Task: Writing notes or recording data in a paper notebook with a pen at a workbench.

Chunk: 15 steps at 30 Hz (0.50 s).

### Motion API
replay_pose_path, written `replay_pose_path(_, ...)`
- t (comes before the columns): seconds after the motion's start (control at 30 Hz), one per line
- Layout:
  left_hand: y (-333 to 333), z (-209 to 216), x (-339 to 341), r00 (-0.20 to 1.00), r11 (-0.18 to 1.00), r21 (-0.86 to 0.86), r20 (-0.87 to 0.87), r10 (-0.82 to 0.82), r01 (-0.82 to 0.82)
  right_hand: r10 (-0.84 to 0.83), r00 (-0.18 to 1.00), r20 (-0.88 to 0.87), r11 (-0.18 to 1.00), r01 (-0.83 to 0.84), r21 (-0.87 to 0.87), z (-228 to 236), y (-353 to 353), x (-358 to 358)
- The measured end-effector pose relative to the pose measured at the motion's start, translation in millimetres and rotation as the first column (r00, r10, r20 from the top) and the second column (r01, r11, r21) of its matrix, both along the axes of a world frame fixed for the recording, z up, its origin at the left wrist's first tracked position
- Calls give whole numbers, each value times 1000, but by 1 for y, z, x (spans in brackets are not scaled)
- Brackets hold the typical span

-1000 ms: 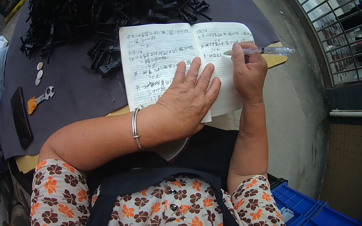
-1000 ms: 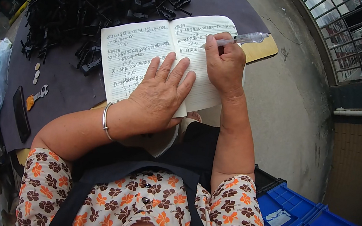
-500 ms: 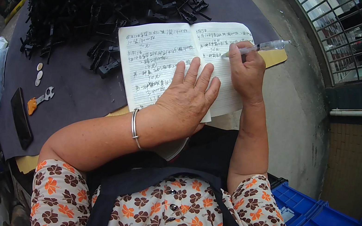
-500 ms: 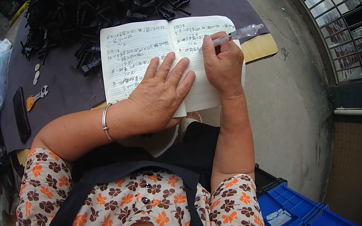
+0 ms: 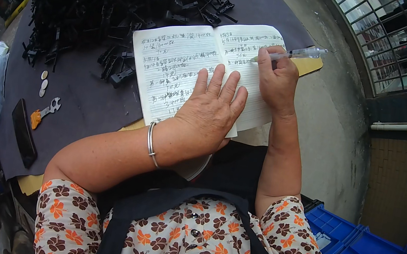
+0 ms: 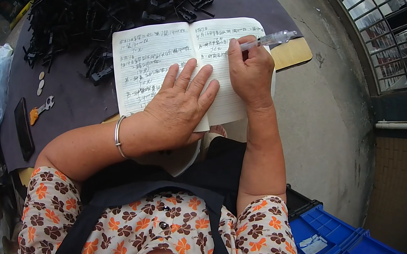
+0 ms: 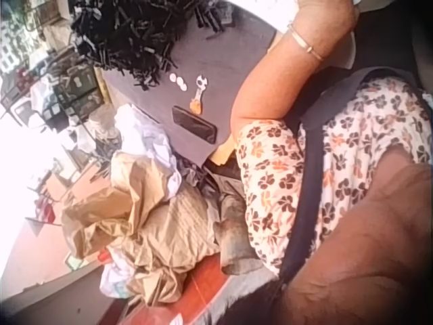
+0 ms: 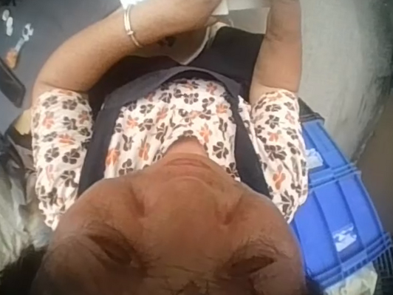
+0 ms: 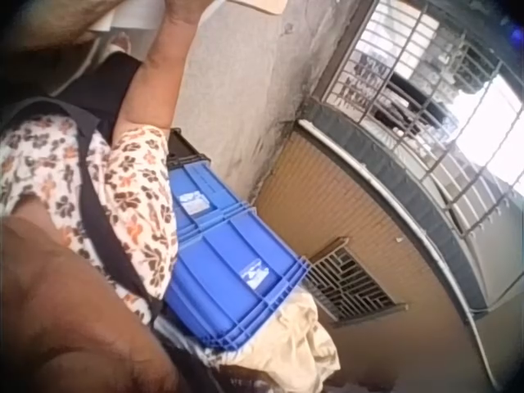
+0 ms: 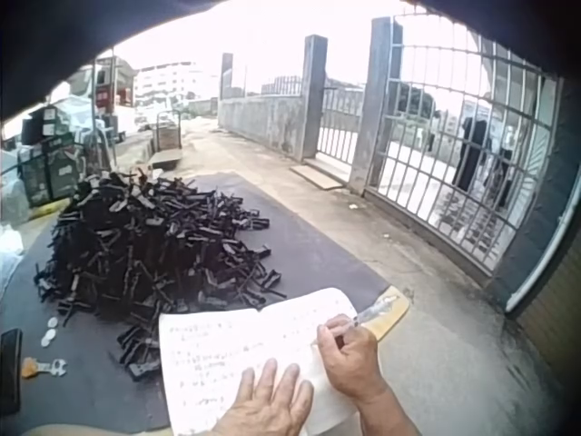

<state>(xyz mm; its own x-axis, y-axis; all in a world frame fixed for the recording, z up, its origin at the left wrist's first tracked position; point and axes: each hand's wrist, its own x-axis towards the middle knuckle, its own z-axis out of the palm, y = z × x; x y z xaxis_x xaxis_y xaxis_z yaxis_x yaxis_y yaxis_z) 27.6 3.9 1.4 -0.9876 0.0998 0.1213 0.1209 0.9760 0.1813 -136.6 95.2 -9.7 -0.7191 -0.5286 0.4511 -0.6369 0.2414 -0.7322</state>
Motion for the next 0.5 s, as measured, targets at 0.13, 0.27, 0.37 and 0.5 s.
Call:
replay_pose_path(0.13,0,0,0,1000,1000,5,-1,3,-3,3,1000,-13,1000,-3,-5,-1,0,0)
replay_pose_path(0.27,0,0,0,1000,1000,5,0,3,-3,16,1000,6,999,-16,-34,-1,0,1)
replay_pose_path(0.37,0,-1,0,1000,1000,9,-10,3,-3,3,1000,-8,1000,-3,-27,-1,0,1)
replay_pose_path(0.5,0,1,1,1000,1000,3,-8,6,-6,16,1000,1,999,-16,-43,-2,0,1)
